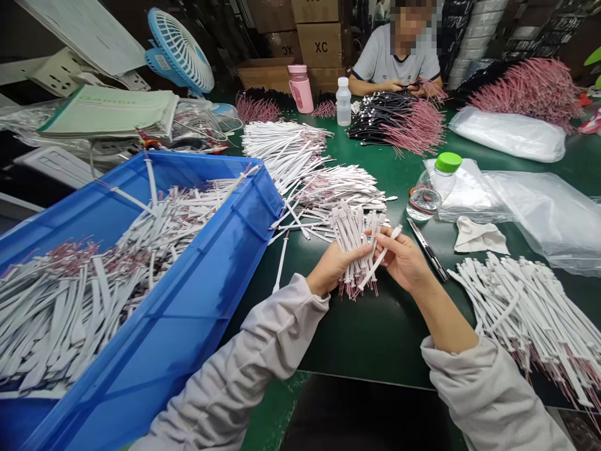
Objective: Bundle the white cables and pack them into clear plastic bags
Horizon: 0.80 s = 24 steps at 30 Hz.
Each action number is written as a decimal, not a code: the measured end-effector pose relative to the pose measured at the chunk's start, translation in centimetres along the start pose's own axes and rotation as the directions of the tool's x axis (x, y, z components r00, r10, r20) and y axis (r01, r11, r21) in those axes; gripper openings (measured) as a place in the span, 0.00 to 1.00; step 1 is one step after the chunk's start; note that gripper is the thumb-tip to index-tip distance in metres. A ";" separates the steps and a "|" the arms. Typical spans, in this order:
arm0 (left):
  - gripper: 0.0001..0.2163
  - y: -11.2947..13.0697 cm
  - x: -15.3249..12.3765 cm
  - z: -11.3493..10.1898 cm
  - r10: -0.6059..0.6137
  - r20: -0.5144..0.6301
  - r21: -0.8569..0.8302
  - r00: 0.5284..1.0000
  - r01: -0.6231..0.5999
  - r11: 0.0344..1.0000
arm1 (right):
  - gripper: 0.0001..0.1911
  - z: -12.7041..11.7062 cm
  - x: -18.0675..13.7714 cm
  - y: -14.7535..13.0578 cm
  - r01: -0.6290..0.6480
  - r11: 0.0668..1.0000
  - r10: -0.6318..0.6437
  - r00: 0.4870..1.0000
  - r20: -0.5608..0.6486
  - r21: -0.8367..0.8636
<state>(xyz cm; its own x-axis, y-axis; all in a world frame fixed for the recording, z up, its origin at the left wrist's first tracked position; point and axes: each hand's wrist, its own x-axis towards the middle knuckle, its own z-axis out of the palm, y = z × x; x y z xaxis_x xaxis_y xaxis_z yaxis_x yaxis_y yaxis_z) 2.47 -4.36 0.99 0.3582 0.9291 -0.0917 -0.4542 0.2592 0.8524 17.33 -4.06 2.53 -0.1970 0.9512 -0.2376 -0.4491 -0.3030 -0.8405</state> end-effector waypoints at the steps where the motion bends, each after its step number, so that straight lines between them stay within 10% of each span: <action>1: 0.20 0.0 0.0 0.0 -0.006 -0.001 -0.015 1.000 0.006 1.000 | 0.12 0.0 0.0 0.0 -0.003 1.000 0.003 1.000 0.014 -0.002; 24: 0.18 0.1 0.2 0.0 -0.113 -0.078 -0.056 0.991 0.108 0.993 | 0.17 1.0 0.1 1.0 0.239 0.965 -0.254 0.952 -0.169 -0.105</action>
<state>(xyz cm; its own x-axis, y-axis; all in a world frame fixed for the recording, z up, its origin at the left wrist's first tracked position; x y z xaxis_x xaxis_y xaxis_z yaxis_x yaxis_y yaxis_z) 2.49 -4.16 1.09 0.3424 0.9117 -0.2270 -0.4576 0.3728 0.8072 15.97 -4.32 2.18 0.0738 0.9927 -0.0950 -0.3889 -0.0591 -0.9194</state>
